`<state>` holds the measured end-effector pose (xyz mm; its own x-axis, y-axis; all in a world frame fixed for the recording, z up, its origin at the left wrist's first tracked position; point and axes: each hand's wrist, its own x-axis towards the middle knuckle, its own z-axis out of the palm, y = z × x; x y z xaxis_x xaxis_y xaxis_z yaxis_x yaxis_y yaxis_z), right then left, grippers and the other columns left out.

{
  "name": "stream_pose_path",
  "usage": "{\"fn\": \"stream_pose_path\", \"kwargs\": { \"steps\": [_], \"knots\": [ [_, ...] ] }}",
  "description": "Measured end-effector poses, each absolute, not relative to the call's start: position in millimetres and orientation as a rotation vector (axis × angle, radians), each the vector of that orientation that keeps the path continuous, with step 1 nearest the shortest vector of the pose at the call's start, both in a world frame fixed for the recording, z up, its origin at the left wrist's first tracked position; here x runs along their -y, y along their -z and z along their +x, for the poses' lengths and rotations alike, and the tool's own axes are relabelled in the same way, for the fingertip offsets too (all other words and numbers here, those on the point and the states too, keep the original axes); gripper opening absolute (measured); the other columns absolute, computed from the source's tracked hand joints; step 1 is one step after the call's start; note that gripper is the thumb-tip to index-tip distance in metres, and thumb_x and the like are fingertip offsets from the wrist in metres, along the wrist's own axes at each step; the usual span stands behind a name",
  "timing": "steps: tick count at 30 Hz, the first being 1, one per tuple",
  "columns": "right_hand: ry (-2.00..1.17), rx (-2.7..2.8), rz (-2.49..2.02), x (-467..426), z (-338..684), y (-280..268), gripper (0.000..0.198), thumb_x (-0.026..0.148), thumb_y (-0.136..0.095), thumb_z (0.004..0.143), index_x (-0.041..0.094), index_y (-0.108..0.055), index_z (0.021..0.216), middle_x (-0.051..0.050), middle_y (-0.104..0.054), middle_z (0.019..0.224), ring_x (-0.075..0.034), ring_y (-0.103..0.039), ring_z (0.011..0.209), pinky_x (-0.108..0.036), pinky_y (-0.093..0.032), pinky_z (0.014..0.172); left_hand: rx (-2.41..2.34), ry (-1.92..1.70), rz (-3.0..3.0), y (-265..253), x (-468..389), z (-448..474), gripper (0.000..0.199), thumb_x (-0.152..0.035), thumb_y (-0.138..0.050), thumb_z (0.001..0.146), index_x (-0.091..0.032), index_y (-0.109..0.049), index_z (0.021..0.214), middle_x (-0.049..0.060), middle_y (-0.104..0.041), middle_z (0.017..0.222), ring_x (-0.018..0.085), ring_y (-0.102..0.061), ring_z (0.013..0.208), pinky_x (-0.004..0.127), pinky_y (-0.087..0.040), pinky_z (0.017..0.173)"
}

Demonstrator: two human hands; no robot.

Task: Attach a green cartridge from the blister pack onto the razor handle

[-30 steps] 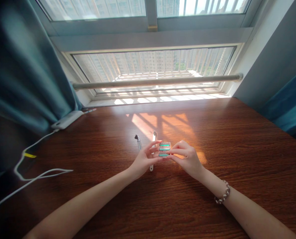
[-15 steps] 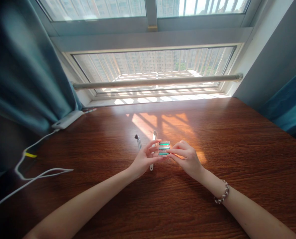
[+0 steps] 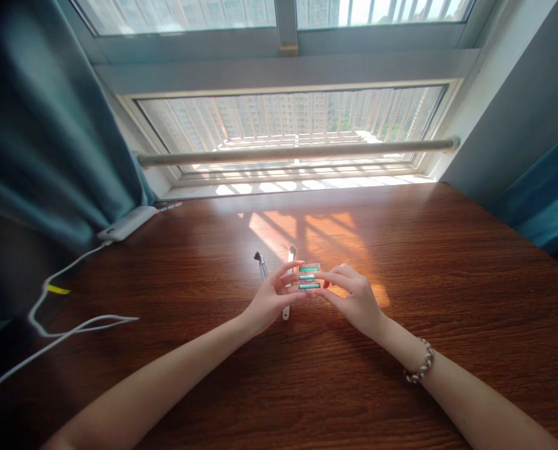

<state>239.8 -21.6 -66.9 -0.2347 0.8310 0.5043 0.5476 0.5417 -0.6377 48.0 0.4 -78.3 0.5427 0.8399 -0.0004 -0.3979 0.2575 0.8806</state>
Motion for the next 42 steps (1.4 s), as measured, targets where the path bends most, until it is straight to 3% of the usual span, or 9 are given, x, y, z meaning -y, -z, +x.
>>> {"fn": "stream_pose_path", "kwargs": {
  "steps": [7,15,27,42],
  "knots": [
    [-0.418,1.900,-1.158,23.1,237.1,62.4,0.030,0.028,-0.063,0.074,0.022,-0.060,0.103,-0.001,-0.059,0.071,-0.016,-0.056,0.067,-0.029,-0.046,0.065,-0.533,-0.904,0.991,78.8,1.7,48.7,0.059,-0.013,-0.071,0.063,-0.021,-0.045,0.116,0.010,-0.062,0.107,0.025,-0.063,0.091,0.044,-0.045,0.087],
    [-0.348,1.916,-1.105,24.6,236.1,63.4,0.011,0.023,-0.058,0.078,0.023,-0.068,0.081,-0.003,-0.058,0.071,-0.015,-0.056,0.067,-0.027,-0.046,0.060,-0.495,-0.885,1.084,82.3,7.0,50.7,0.055,-0.015,-0.068,0.067,-0.021,-0.046,0.116,0.010,-0.059,0.111,0.025,-0.060,0.098,0.046,-0.044,0.089],
    [-0.347,1.881,-1.246,21.0,238.5,66.2,0.010,0.029,-0.061,0.075,0.023,-0.069,0.079,-0.002,-0.059,0.069,-0.015,-0.055,0.065,-0.027,-0.045,0.060,-0.513,-0.816,1.142,86.5,9.9,49.9,0.062,-0.015,-0.069,0.066,-0.021,-0.044,0.122,0.011,-0.061,0.109,0.026,-0.062,0.093,0.046,-0.045,0.088],
    [-0.217,1.966,-1.267,22.0,237.9,67.5,0.007,0.025,-0.059,0.077,0.021,-0.064,0.075,-0.003,-0.057,0.071,-0.017,-0.053,0.070,-0.029,-0.044,0.065,-0.538,-0.776,1.292,86.8,12.4,48.5,0.061,-0.017,-0.067,0.068,-0.022,-0.044,0.124,0.011,-0.061,0.107,0.025,-0.062,0.093,0.045,-0.046,0.086]
  ]
}}
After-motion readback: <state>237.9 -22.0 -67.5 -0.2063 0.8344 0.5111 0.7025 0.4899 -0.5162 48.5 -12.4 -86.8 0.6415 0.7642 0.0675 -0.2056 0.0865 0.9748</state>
